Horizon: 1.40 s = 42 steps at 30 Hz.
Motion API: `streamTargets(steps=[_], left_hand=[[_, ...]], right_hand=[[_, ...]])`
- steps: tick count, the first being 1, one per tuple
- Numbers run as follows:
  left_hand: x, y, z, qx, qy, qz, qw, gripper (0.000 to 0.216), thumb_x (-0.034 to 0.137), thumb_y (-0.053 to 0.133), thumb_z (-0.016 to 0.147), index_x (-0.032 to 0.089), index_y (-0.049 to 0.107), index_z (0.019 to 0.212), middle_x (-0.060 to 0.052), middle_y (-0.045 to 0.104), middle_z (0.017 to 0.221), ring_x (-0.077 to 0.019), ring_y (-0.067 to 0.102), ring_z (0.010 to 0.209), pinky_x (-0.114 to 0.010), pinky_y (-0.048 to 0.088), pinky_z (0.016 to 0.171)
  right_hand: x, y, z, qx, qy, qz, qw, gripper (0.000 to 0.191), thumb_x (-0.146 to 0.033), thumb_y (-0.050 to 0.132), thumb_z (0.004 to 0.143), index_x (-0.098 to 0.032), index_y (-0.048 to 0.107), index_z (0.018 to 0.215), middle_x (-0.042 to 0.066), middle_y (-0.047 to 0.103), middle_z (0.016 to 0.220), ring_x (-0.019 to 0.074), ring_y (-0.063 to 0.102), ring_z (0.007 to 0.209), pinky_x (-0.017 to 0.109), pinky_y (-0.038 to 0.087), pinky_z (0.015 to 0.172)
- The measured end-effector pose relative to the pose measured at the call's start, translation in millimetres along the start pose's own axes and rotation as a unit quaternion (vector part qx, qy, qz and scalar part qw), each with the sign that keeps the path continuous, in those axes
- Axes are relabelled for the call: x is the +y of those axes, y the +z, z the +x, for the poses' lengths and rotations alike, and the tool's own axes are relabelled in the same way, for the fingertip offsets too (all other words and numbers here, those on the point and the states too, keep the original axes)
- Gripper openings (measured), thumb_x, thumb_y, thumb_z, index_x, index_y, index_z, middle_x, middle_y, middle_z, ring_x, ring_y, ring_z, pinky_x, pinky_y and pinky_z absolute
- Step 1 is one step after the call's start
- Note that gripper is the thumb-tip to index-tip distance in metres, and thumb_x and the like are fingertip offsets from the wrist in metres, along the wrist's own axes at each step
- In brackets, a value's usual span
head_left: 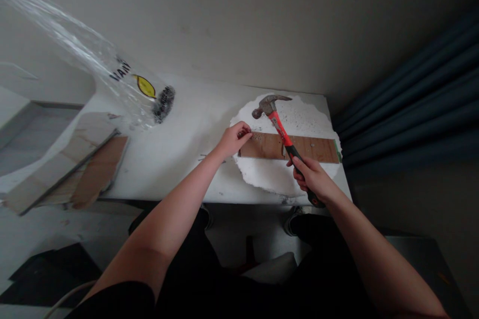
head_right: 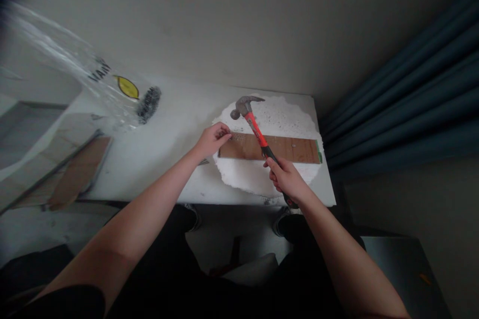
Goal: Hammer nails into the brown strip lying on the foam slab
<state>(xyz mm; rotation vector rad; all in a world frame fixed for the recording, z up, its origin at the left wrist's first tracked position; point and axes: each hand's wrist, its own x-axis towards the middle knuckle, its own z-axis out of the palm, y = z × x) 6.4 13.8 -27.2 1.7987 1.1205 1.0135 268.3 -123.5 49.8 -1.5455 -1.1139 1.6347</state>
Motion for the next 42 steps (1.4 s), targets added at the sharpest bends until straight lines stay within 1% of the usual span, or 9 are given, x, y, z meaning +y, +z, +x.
streamTargets(steps=[9,20,23,26,30,34,36,38,42], left_hand=[[3,0,-1,0.003,-0.004,0.014,1.000,0.009,0.027,0.063,0.086,0.021,0.059,0.091,0.001,0.067,0.079,-0.0146,0.063,0.073,-0.027,0.048,0.067],[0,0,-2,0.004,0.013,0.026,1.000,0.010,0.029,0.063,0.087,0.021,0.060,0.092,-0.001,0.069,0.082,-0.0152,0.065,0.076,-0.028,0.049,0.069],[3,0,-3,0.004,0.012,0.041,0.999,0.010,0.029,0.062,0.087,0.021,0.060,0.092,-0.001,0.069,0.081,-0.0151,0.064,0.074,-0.028,0.049,0.068],[8,0,-4,0.004,0.020,0.055,0.998,0.009,0.029,0.062,0.088,0.021,0.060,0.091,-0.001,0.070,0.084,-0.0151,0.065,0.075,-0.028,0.049,0.070],[12,0,-6,-0.001,0.015,0.079,0.997,0.009,0.028,0.062,0.089,0.021,0.062,0.094,-0.002,0.072,0.086,-0.0153,0.066,0.076,-0.029,0.050,0.074],[13,0,-5,0.005,0.006,0.107,0.994,0.009,0.027,0.063,0.088,0.020,0.063,0.094,-0.003,0.073,0.089,-0.0157,0.066,0.077,-0.029,0.050,0.075],[13,0,-6,0.007,0.001,0.124,0.992,0.008,0.027,0.064,0.087,0.020,0.062,0.089,-0.002,0.072,0.085,-0.0160,0.065,0.075,-0.029,0.049,0.072],[12,0,-6,0.009,-0.002,0.134,0.991,0.009,0.028,0.065,0.086,0.020,0.061,0.085,-0.002,0.071,0.081,-0.0158,0.064,0.073,-0.028,0.048,0.070],[9,1,-7,0.020,0.008,0.105,0.994,0.011,0.026,0.066,0.085,0.021,0.059,0.092,-0.001,0.072,0.085,-0.0145,0.065,0.074,-0.027,0.049,0.070]], right_hand=[[-1,-1,-1,-0.005,0.006,-0.012,1.000,0.046,-0.066,0.059,0.088,-0.021,0.056,0.099,-0.011,0.036,0.058,0.0055,0.026,0.041,0.019,0.021,0.037],[-12,-8,-6,0.020,-0.017,-0.028,0.999,0.045,-0.064,0.059,0.088,-0.022,0.056,0.101,-0.010,0.035,0.058,0.0061,0.025,0.042,0.020,0.019,0.037],[-11,-17,-6,0.036,-0.034,-0.072,0.996,0.046,-0.065,0.057,0.090,-0.021,0.058,0.101,-0.009,0.037,0.059,0.0068,0.028,0.043,0.021,0.022,0.037],[-10,-30,-9,0.055,-0.069,-0.150,0.985,0.047,-0.065,0.057,0.090,-0.019,0.061,0.100,-0.006,0.042,0.060,0.0077,0.034,0.045,0.022,0.025,0.039],[-15,-40,-17,0.032,-0.097,-0.224,0.969,0.048,-0.064,0.054,0.093,-0.018,0.063,0.100,-0.004,0.047,0.062,0.0086,0.038,0.048,0.023,0.028,0.042],[-18,-34,-22,0.007,-0.103,-0.279,0.955,0.049,-0.063,0.051,0.095,-0.017,0.065,0.095,-0.002,0.050,0.064,0.0099,0.043,0.053,0.024,0.030,0.045],[-17,-30,-22,-0.006,-0.096,-0.279,0.956,0.049,-0.064,0.051,0.095,-0.017,0.065,0.094,-0.002,0.050,0.064,0.0102,0.043,0.054,0.024,0.030,0.046],[-13,-28,-21,-0.012,-0.082,-0.252,0.964,0.049,-0.065,0.051,0.094,-0.017,0.065,0.096,-0.003,0.049,0.063,0.0099,0.041,0.052,0.024,0.030,0.045],[-9,-30,-22,-0.001,-0.052,-0.198,0.979,0.051,-0.067,0.052,0.092,-0.019,0.065,0.103,-0.004,0.046,0.061,0.0095,0.036,0.048,0.023,0.027,0.042]])
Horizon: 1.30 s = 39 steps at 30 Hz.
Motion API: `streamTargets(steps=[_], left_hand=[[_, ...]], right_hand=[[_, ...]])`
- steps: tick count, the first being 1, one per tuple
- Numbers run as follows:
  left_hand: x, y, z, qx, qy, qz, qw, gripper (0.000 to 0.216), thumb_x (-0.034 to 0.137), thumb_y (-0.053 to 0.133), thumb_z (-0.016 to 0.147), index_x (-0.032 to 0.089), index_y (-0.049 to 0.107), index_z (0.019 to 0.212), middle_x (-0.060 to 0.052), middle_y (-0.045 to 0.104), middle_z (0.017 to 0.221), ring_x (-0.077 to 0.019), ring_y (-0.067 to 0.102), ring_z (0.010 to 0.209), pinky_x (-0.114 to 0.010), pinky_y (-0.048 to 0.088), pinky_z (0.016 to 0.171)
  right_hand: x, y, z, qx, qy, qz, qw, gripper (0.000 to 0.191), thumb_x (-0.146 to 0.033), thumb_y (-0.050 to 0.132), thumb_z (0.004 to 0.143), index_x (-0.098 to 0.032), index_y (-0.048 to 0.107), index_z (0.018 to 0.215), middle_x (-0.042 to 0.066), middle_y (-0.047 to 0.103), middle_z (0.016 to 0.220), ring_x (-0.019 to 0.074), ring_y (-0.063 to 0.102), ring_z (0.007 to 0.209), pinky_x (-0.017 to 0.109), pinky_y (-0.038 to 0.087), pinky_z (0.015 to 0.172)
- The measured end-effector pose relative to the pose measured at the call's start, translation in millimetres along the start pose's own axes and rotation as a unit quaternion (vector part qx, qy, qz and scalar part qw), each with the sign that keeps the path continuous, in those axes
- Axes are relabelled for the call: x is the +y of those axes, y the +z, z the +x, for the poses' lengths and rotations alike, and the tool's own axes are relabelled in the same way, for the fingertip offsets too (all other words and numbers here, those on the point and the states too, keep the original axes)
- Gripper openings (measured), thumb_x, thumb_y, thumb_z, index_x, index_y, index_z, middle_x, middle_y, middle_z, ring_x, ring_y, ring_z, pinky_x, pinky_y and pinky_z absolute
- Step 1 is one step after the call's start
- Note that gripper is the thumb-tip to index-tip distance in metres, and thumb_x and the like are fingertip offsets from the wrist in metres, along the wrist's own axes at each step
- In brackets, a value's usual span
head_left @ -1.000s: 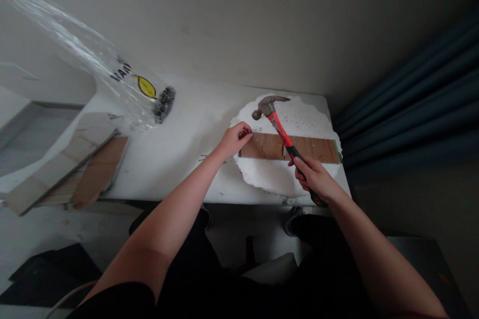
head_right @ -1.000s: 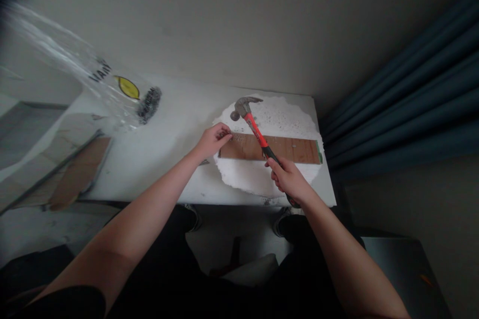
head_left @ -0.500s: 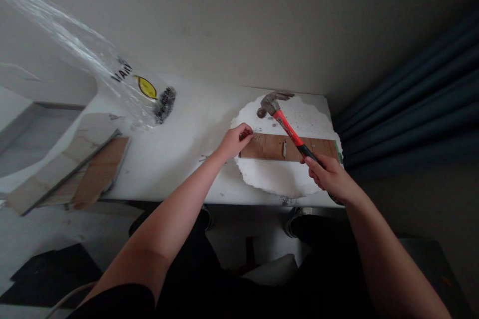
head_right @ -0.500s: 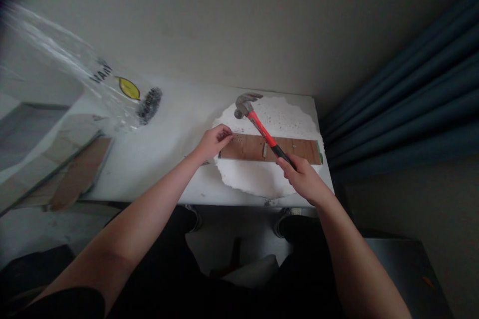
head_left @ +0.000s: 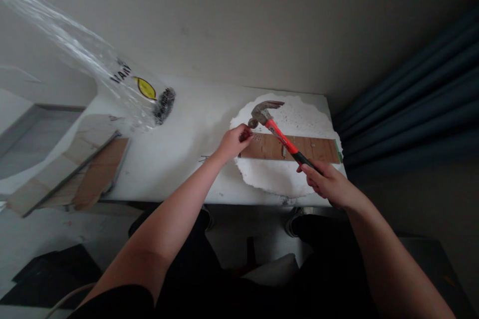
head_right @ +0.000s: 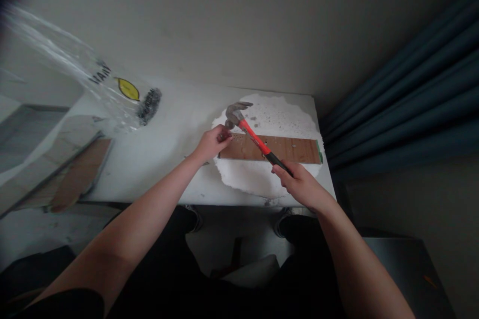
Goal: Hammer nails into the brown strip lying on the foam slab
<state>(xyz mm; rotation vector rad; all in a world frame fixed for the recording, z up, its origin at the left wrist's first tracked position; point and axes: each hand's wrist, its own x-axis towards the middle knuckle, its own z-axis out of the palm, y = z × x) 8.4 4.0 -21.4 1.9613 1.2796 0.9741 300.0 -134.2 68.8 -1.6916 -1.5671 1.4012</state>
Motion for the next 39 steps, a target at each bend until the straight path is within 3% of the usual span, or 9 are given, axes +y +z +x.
streamTargets(steps=[13,39], left_hand=[[1.3,3.5,-1.3,0.016,-0.007,-0.017,1.000,0.048,0.018,0.070,0.082,0.024,0.045,0.123,0.000,0.074,0.089,-0.0139,0.069,0.078,-0.027,0.051,0.073],[-4.5,6.0,-0.3,0.025,-0.011,-0.031,0.999,0.048,0.019,0.069,0.081,0.025,0.045,0.122,0.001,0.073,0.089,-0.0127,0.068,0.075,-0.025,0.050,0.070]], right_hand=[[0.8,-0.7,-3.2,-0.005,0.013,-0.007,1.000,0.048,-0.065,0.051,0.094,-0.019,0.064,0.101,-0.004,0.046,0.062,0.0084,0.033,0.047,0.023,0.026,0.041],[-5.5,0.3,-5.2,0.007,-0.021,-0.047,0.999,0.048,-0.065,0.049,0.095,-0.019,0.064,0.099,-0.002,0.049,0.063,0.0108,0.039,0.052,0.024,0.028,0.045]])
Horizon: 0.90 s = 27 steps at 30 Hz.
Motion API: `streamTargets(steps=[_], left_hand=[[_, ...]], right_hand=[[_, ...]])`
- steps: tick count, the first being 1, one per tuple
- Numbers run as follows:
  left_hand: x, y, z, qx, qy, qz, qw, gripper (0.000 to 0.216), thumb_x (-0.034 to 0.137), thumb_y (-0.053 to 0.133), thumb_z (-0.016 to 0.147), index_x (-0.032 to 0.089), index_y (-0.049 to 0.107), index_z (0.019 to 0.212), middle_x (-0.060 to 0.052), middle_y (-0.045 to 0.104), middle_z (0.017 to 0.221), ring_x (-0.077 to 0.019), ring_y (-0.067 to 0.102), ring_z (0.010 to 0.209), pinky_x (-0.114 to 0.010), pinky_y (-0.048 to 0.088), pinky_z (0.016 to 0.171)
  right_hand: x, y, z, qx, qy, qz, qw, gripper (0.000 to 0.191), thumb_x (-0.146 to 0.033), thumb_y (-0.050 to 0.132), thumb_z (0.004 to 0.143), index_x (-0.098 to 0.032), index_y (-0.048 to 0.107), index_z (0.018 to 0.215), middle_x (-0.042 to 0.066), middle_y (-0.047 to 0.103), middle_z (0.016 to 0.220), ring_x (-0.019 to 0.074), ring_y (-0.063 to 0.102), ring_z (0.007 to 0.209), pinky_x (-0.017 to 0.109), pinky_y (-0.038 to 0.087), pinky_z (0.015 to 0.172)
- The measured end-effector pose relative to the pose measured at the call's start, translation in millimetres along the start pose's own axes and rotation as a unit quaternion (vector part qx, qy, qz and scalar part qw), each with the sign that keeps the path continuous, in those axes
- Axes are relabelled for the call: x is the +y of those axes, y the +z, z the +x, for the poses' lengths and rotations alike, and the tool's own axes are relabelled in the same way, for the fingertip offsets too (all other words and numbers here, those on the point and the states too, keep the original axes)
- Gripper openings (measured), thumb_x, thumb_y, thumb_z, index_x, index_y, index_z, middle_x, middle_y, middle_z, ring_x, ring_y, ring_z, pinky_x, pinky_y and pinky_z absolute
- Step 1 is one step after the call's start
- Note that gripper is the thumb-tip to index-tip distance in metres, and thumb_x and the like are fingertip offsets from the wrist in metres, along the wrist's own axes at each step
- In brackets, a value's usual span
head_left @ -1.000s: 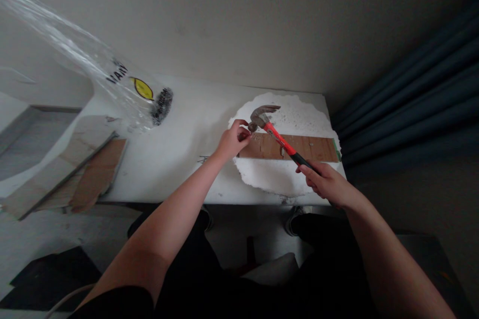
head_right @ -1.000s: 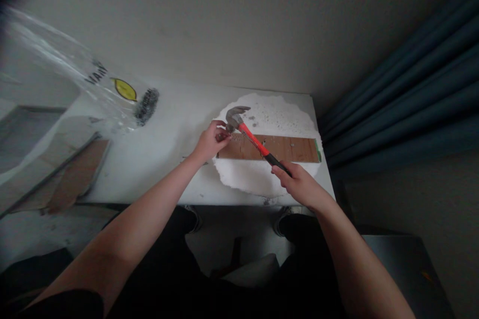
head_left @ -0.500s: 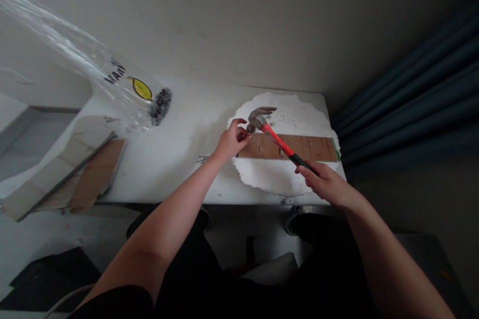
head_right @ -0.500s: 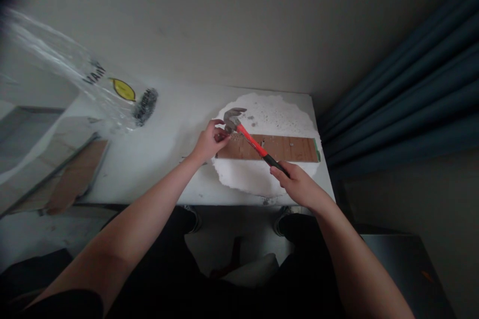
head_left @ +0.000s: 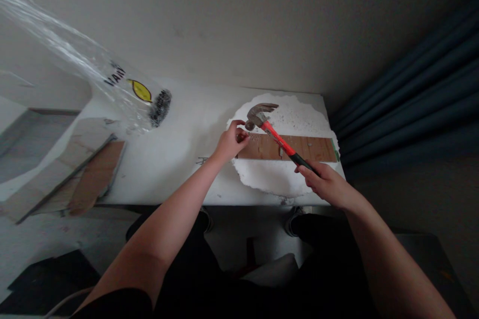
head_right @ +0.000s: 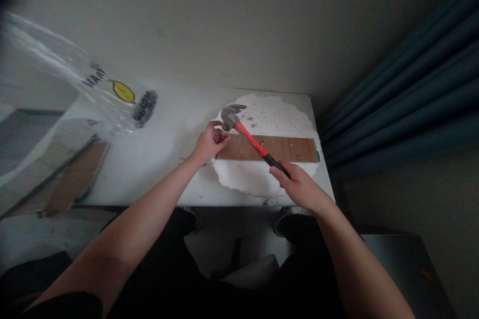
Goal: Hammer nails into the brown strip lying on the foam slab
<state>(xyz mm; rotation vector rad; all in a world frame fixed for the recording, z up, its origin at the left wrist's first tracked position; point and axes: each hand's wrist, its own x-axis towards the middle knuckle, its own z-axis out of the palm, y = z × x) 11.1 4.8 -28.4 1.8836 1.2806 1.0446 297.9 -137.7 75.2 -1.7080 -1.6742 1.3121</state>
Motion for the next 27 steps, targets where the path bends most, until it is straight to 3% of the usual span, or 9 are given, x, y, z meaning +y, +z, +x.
streamTargets(steps=[5,9,14,27], left_hand=[[0.2,1.1,0.4,0.002,-0.006,0.007,1.000,0.046,0.018,0.070,0.081,0.025,0.046,0.120,0.001,0.073,0.087,-0.0128,0.068,0.074,-0.026,0.050,0.069],[-0.6,1.9,0.2,0.005,-0.007,-0.012,1.000,0.047,0.018,0.069,0.081,0.026,0.045,0.121,0.001,0.073,0.087,-0.0129,0.068,0.075,-0.026,0.051,0.070],[0.9,1.2,0.0,0.002,-0.007,0.002,1.000,0.047,0.018,0.070,0.081,0.025,0.047,0.121,0.000,0.074,0.089,-0.0140,0.069,0.078,-0.027,0.052,0.072],[3.9,0.4,0.0,0.005,-0.002,0.003,1.000,0.047,0.018,0.070,0.081,0.025,0.046,0.121,0.001,0.073,0.087,-0.0132,0.068,0.075,-0.026,0.052,0.071]], right_hand=[[-3.7,0.9,0.7,-0.005,-0.012,-0.033,0.999,0.046,-0.063,0.051,0.094,-0.019,0.063,0.088,-0.001,0.051,0.064,0.0123,0.044,0.056,0.025,0.031,0.048],[-3.4,1.1,0.4,0.007,-0.005,-0.015,1.000,0.049,-0.065,0.048,0.095,-0.019,0.064,0.096,-0.002,0.050,0.063,0.0125,0.043,0.054,0.026,0.031,0.049],[-2.2,-0.2,1.3,0.003,-0.017,-0.056,0.998,0.047,-0.063,0.049,0.095,-0.019,0.063,0.089,-0.001,0.051,0.064,0.0127,0.044,0.056,0.026,0.032,0.050],[-2.1,2.2,2.6,0.012,-0.029,-0.055,0.998,0.047,-0.062,0.044,0.098,-0.019,0.062,0.095,0.000,0.054,0.068,0.0137,0.047,0.059,0.027,0.034,0.053]])
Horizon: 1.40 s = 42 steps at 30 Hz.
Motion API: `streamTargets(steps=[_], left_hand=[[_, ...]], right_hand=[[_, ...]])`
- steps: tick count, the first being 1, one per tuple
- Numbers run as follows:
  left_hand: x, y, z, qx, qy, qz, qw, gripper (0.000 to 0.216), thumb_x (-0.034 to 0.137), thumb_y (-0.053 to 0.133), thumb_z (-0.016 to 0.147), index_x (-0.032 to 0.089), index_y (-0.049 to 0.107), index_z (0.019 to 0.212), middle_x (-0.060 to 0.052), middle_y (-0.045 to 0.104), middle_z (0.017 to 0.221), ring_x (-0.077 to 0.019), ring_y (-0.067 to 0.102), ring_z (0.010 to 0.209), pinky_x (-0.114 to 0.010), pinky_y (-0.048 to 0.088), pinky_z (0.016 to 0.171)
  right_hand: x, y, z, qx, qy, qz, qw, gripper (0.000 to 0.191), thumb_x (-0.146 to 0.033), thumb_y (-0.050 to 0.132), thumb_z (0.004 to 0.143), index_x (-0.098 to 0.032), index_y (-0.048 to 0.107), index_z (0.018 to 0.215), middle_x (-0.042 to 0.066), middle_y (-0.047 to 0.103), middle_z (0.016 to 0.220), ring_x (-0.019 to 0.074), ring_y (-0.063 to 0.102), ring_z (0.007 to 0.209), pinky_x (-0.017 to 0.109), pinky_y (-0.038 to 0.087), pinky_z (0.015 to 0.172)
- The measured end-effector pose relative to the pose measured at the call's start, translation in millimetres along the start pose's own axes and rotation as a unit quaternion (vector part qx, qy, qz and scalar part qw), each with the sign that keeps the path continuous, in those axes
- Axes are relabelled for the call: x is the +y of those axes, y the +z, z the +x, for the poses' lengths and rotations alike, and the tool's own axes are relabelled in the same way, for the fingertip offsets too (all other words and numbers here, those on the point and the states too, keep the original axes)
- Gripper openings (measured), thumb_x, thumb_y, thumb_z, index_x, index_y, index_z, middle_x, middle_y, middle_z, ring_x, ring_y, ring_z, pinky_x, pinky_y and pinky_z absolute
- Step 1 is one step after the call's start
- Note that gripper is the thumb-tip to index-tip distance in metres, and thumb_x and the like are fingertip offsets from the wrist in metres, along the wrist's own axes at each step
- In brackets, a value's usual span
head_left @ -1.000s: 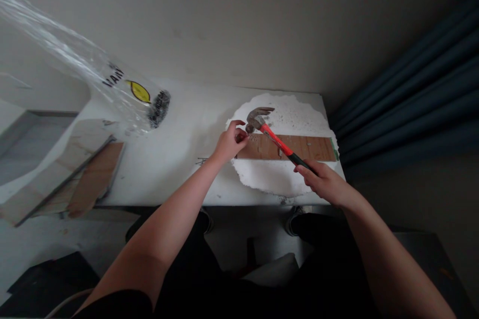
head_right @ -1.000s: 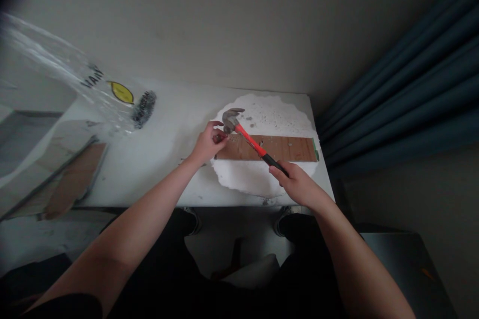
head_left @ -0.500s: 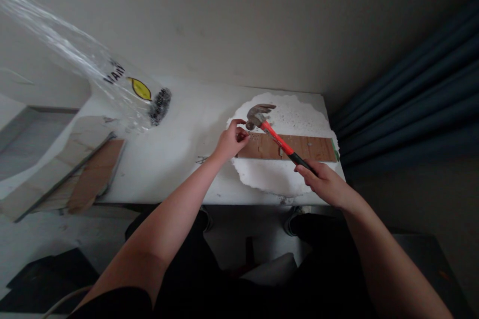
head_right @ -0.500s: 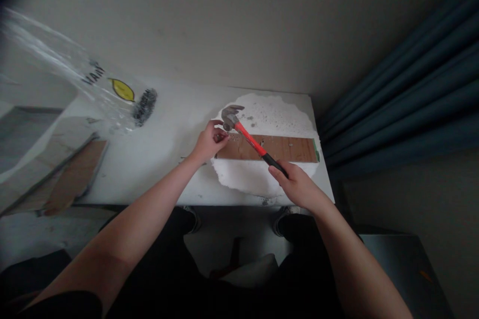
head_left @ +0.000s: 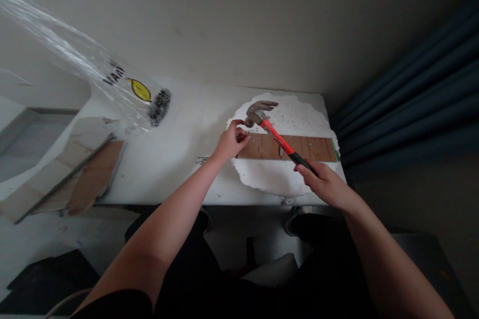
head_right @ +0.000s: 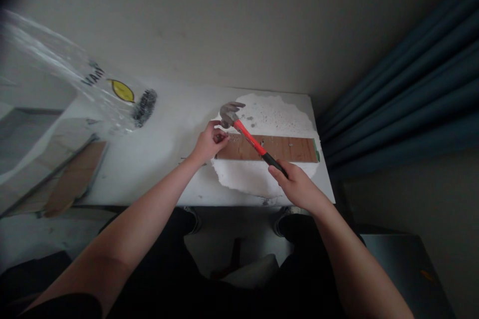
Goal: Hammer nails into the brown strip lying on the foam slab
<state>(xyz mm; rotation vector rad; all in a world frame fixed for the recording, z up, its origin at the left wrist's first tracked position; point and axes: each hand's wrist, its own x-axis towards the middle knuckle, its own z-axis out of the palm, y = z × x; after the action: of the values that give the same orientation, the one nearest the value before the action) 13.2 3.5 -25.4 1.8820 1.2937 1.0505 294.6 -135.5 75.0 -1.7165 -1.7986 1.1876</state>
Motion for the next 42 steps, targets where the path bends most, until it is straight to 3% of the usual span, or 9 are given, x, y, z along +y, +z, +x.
streamTargets(steps=[12,25,42], left_hand=[[-3.2,1.8,0.3,0.004,0.007,0.000,1.000,0.046,0.014,0.069,0.080,0.025,0.046,0.119,0.002,0.073,0.087,-0.0128,0.069,0.075,-0.025,0.051,0.069],[-3.9,1.7,0.2,0.003,0.011,0.007,1.000,0.048,0.015,0.070,0.080,0.024,0.046,0.120,0.002,0.073,0.086,-0.0133,0.069,0.075,-0.026,0.051,0.068],[-6.1,3.3,0.3,0.001,0.011,-0.006,1.000,0.047,0.015,0.070,0.080,0.025,0.046,0.120,0.002,0.072,0.085,-0.0124,0.068,0.073,-0.025,0.052,0.069]], right_hand=[[-3.8,-1.5,-0.5,-0.010,-0.016,-0.051,0.999,0.044,-0.060,0.044,0.099,-0.020,0.059,0.089,0.001,0.057,0.072,0.0152,0.050,0.064,0.028,0.035,0.058],[-0.6,1.5,0.8,-0.020,-0.001,0.003,1.000,0.046,-0.062,0.043,0.098,-0.020,0.060,0.093,-0.001,0.054,0.067,0.0138,0.048,0.059,0.028,0.035,0.056],[-4.1,-2.8,-1.4,-0.016,-0.010,-0.014,1.000,0.047,-0.062,0.042,0.098,-0.019,0.060,0.094,-0.001,0.053,0.068,0.0143,0.048,0.061,0.028,0.034,0.056]])
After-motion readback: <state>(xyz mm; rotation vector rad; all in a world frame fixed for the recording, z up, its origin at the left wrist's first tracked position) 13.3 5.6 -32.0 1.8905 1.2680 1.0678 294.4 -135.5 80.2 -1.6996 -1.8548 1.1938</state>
